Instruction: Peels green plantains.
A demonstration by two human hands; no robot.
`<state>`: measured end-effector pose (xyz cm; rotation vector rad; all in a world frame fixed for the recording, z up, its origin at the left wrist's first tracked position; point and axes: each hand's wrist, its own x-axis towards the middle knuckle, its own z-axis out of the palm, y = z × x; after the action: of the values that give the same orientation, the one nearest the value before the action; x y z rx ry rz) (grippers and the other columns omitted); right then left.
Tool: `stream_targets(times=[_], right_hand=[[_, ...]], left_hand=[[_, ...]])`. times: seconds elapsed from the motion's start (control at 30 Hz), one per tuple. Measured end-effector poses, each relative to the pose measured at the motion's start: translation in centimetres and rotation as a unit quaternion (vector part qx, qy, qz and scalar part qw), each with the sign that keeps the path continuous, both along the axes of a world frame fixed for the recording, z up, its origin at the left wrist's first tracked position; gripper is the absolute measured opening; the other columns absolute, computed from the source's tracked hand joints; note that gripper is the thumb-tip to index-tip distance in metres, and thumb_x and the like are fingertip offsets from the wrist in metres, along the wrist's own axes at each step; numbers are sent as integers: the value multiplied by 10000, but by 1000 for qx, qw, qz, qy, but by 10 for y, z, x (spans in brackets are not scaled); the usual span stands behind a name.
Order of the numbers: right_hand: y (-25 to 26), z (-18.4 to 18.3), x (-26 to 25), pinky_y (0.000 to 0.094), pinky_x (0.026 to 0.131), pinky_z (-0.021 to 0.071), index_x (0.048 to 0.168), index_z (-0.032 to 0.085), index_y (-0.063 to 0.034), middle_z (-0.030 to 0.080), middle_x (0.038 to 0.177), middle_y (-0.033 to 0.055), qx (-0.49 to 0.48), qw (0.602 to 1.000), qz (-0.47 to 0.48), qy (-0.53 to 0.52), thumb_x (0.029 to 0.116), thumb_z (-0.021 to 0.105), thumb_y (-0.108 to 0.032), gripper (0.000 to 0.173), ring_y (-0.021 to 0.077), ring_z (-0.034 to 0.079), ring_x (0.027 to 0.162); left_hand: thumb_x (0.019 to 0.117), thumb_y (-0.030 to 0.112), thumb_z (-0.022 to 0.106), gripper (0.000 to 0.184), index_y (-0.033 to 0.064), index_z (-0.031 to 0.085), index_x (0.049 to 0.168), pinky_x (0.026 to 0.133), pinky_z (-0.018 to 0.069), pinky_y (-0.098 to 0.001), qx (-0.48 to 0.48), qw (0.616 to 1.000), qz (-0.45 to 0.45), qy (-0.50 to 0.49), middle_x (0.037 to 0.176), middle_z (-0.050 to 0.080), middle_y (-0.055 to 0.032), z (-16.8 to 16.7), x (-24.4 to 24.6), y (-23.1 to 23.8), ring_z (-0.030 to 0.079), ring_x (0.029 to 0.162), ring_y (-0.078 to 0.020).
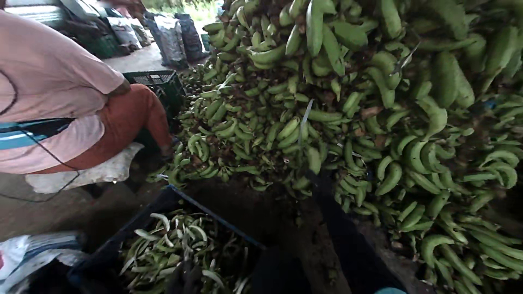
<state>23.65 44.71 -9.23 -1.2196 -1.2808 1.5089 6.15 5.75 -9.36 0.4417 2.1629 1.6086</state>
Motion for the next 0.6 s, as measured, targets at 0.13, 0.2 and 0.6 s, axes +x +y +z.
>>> stream_targets(times=[0.13,0.2,0.6], right_hand=[[-76,12,-7,373,891,590,1514,390,-81,634,1270,130,92,971,216,-48,947,693,-270,670,185,668,1061],[-107,50,-28,407,1022,520,1501,443,-42,602,1366,164,261,891,333,-167,957,677,-343,665,230,622,1200],[-254,84,-142,581,1085,432,1481,526,-210,460,1530,171,399,691,502,-335,987,579,-335,512,368,478,1371]], left_hand=[[1049,265,533,470,44,467,1458,785,601,-364,51,995,-10,-84,1166,656,-109,47,25,37,678,923,-159],[1099,284,448,413,50,475,1438,689,574,-310,77,992,-9,-96,1085,681,-88,73,26,52,664,814,-126],[917,257,709,463,19,544,1279,678,579,-306,133,969,162,127,961,641,-52,134,-4,-54,642,784,-105]])
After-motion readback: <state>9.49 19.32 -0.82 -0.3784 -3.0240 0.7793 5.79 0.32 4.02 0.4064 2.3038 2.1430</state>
